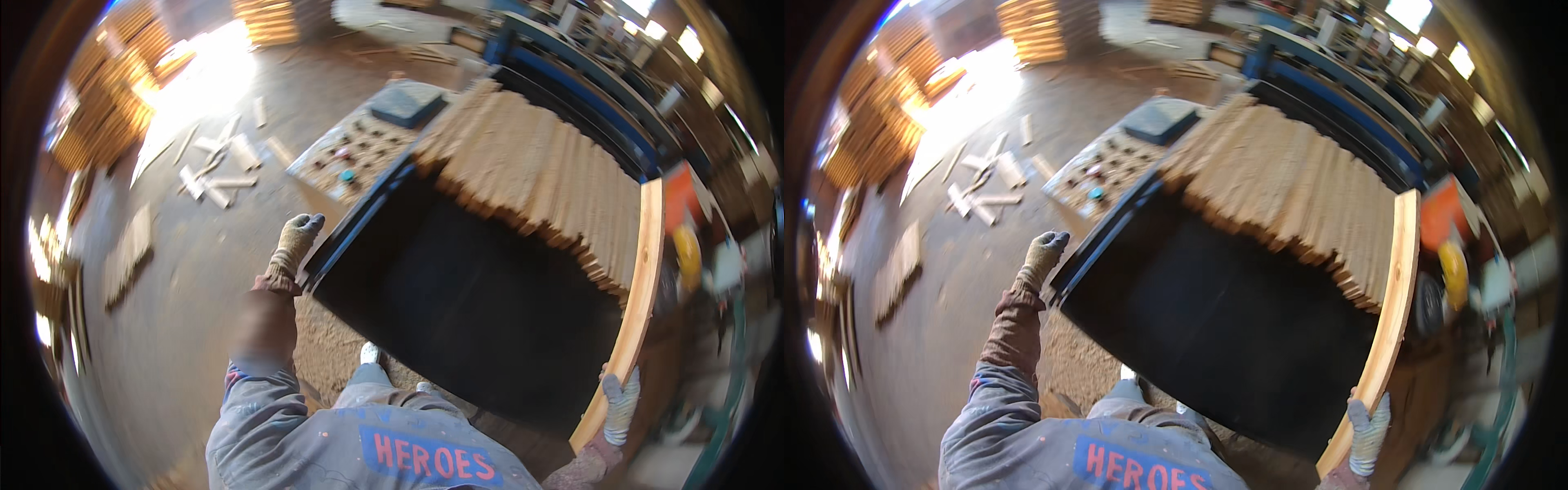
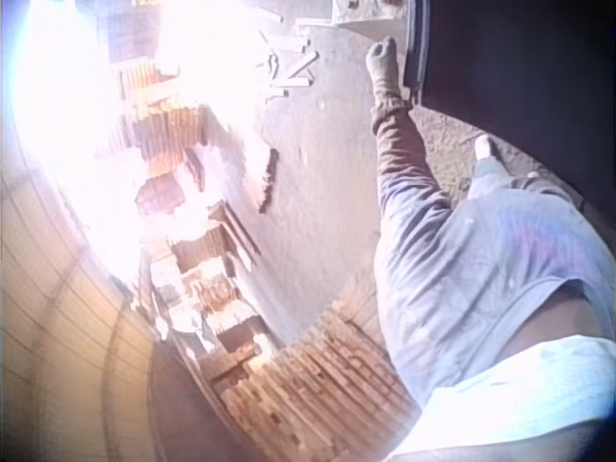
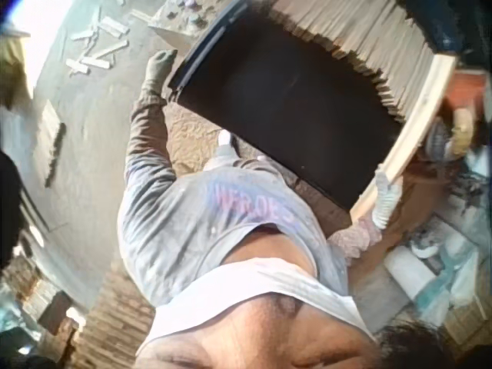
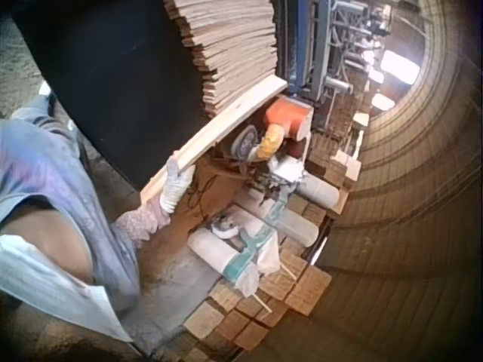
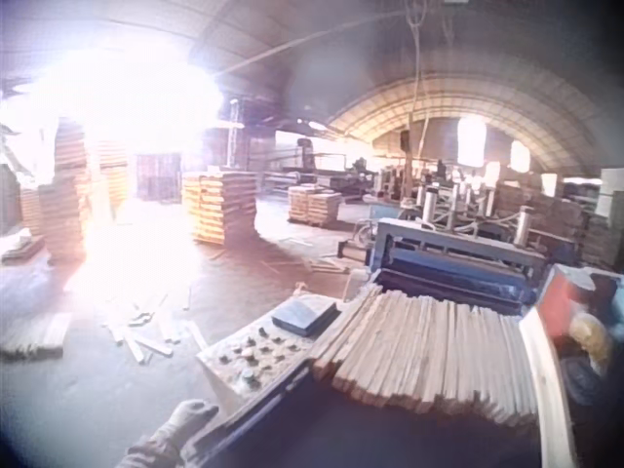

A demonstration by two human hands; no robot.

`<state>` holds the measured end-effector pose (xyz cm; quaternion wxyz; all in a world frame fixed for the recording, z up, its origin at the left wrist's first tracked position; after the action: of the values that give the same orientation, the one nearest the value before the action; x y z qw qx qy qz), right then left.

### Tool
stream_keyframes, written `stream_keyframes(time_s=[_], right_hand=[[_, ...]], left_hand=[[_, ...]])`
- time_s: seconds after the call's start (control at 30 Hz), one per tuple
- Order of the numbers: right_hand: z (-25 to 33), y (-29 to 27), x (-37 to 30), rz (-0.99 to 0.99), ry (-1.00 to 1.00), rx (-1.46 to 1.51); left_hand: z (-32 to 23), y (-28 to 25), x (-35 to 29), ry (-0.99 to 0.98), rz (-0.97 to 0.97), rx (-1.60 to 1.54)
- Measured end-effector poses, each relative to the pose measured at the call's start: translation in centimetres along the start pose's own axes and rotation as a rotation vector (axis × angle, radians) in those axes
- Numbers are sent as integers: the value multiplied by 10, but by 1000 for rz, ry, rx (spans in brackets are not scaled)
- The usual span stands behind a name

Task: The person repeatedly picks up small wooden planks from a large stack and places them onto a conveyor belt. The person wears gloves and handles the planks by hand, moving them in batches and individually throughout the clip.

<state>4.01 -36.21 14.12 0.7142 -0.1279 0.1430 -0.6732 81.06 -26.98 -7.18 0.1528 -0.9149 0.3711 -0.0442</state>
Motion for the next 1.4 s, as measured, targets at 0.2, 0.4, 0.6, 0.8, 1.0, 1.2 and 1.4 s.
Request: stream_keyframes(time_s=[0.2,0.4,0.6,0.8,1.0,1.2,1.4], right_hand=[[-40,91,76,462,-131,99],[-17,274,60,1048,-56,271],[31,404,-146,1706,-141,46],[-2,448,-386,2252,-502,-344],[-20,502,-579,2140,-1383,-266],[-16,535,-714,1894,-1784,-294],[-74,585,-746,1811,-1913,-784]], left_hand=[[21,-99,-286,-182,-547,38],[59,-31,-560,-605,-642,-184],[57,-32,-791,-617,-1292,-231],[91,-2,-941,-364,-1878,-506],[145,-40,-987,-547,-2000,-309],[160,-61,-1003,-917,-2112,-198],[171,-58,-996,-1053,-2169,-318]])
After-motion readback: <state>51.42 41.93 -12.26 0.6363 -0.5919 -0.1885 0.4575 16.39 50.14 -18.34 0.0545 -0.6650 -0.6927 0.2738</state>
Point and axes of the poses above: each hand's wrist, its own x-axis towards the middle knuckle, its own y-axis out of the palm, z = x × y, the point moved 9 cm from there along x, towards the middle knuckle
